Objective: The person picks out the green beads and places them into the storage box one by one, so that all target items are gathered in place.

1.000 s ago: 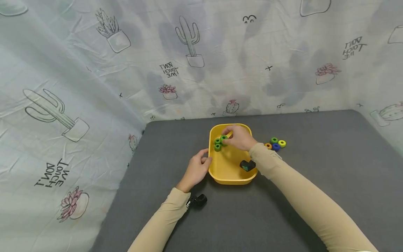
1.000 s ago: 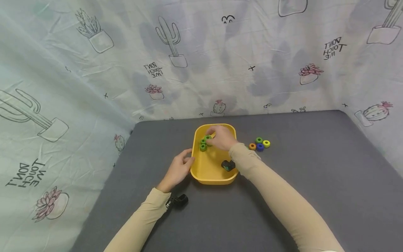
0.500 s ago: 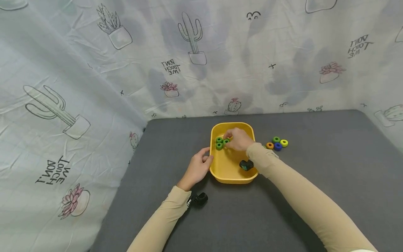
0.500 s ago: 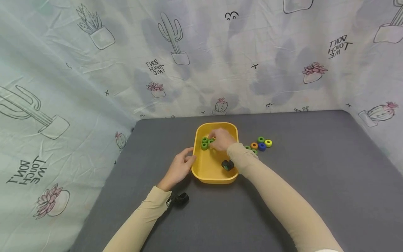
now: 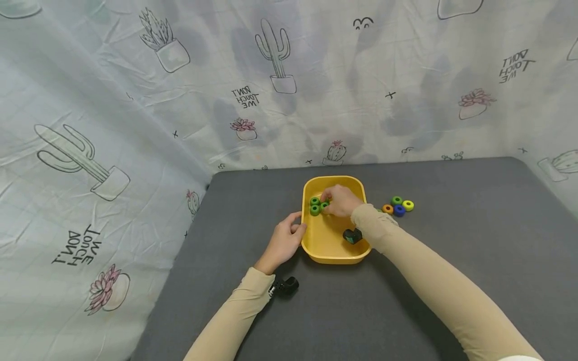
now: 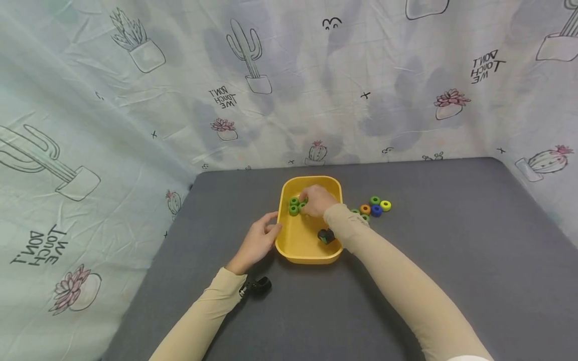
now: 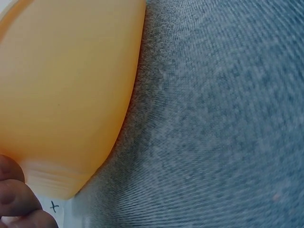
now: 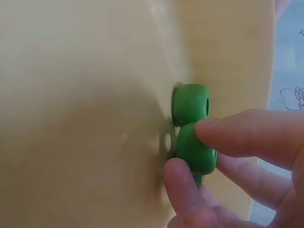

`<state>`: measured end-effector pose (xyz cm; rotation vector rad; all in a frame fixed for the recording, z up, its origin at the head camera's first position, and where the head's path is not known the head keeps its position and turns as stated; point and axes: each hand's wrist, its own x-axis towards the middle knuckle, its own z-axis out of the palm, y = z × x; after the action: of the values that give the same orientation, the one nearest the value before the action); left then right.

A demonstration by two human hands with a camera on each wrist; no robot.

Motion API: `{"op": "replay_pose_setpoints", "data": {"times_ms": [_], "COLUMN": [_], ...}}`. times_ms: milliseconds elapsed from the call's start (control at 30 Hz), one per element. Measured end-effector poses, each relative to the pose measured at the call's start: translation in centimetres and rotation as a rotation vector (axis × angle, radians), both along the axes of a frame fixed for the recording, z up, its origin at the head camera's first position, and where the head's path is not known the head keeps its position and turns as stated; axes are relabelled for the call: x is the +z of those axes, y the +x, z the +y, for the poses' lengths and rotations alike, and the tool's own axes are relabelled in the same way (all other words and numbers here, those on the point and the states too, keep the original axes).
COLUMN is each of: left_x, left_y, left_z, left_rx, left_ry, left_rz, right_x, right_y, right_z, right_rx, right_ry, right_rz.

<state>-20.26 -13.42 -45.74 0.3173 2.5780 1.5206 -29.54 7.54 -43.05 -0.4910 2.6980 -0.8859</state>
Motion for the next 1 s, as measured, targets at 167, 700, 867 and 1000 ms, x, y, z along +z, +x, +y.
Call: {"op": "replay_pose_setpoints", "data": {"times_ms": [167,700,867,1000], "left_x": [0.1,0.0,0.0,-0.1], "left_y": [0.0,0.0,0.0,0.1], "left_z": [0.1,0.1,0.2,0.1], "left_rx": [0.003,-0.001,-0.001,0.001], "left_ry": [-0.001,0.002,0.011,0.009], "left_rz": [0.009,0.017,0.014,0.015], "right_x": [0.1,0.2,1.3,2.6], "right_y": [0.0,0.0,0.4,1.0], "right_z": [0.0,0.3,1.1,2.0], "right_rx": [-0.004,-0.005,-0.001,-0.018], "right_ry": [-0.002,-0.005,-0.033,-0.087], "right_rz": [-0.011,0.011,0.028,0.032]}}
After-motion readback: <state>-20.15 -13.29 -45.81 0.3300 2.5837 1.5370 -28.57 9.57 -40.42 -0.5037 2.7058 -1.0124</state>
